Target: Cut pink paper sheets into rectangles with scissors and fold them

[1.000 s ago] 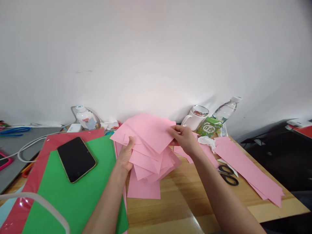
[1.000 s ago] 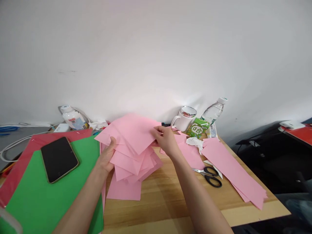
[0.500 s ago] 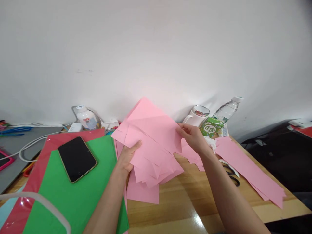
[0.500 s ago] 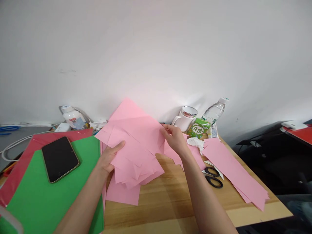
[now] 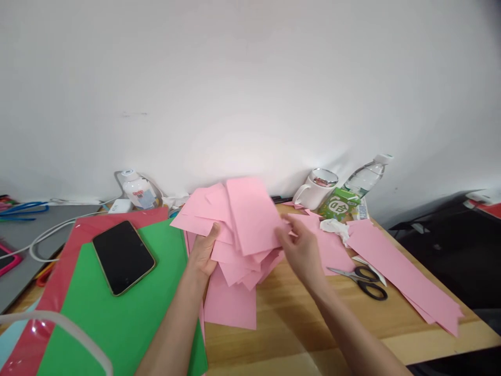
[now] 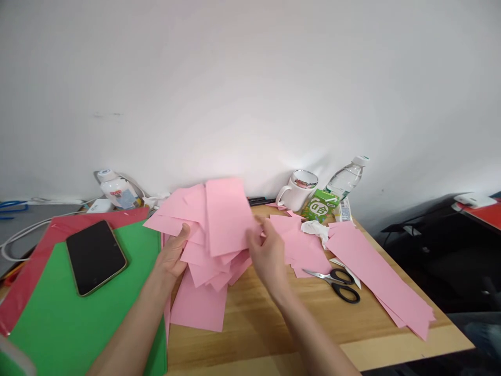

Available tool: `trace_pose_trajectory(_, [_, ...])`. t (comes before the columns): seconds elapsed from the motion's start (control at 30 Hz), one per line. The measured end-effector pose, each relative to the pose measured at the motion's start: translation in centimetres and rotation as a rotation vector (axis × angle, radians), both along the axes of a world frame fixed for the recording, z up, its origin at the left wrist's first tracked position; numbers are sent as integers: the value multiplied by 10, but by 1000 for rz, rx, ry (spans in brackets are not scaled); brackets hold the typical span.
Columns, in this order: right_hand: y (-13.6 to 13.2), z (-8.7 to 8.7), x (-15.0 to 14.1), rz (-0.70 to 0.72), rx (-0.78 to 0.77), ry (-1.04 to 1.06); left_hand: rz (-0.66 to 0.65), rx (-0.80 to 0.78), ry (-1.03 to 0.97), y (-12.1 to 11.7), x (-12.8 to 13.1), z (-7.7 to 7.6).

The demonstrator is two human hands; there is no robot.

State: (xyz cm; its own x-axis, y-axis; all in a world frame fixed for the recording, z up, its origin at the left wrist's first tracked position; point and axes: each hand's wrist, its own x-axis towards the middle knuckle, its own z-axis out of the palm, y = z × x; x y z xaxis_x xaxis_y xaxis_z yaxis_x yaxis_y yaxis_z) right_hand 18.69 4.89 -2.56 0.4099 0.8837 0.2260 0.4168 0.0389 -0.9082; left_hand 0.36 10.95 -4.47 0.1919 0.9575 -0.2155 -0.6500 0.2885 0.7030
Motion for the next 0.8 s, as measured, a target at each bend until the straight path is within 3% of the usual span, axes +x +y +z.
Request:
trace_pose_trajectory(0.1, [-15,-3,-16,114,-42,-91,47,-60,46,0,2,2])
trace_pose_trajectory(0.2, [-10,6,-12,185,-8,-178,56,-91,81,-1,3,3])
trace_pose_trajectory(0.37, [29,22,19,-17,34,-232,-11,-62,97,-4,4,6])
trace_pose_trajectory(0.53, [58,42,31,-2,-15,-354,-30,-54,72,-4,4,4])
trace_pose_trajectory(0.63, [57,68,33,-160,118,-437,-16,-62,59,-1,2,1])
trace_pose_trajectory(0.7, [50,84,34,-351,326,-412,23,-81,64,0,2,-1])
trace_pose_trajectory(0.73, [46,89,35,-425,429,-324,43,-91,64,1,2,-1])
trace_pose_trajectory(0.8, [36,90,31,-430,516,-82,73,-91,52,2,3,0])
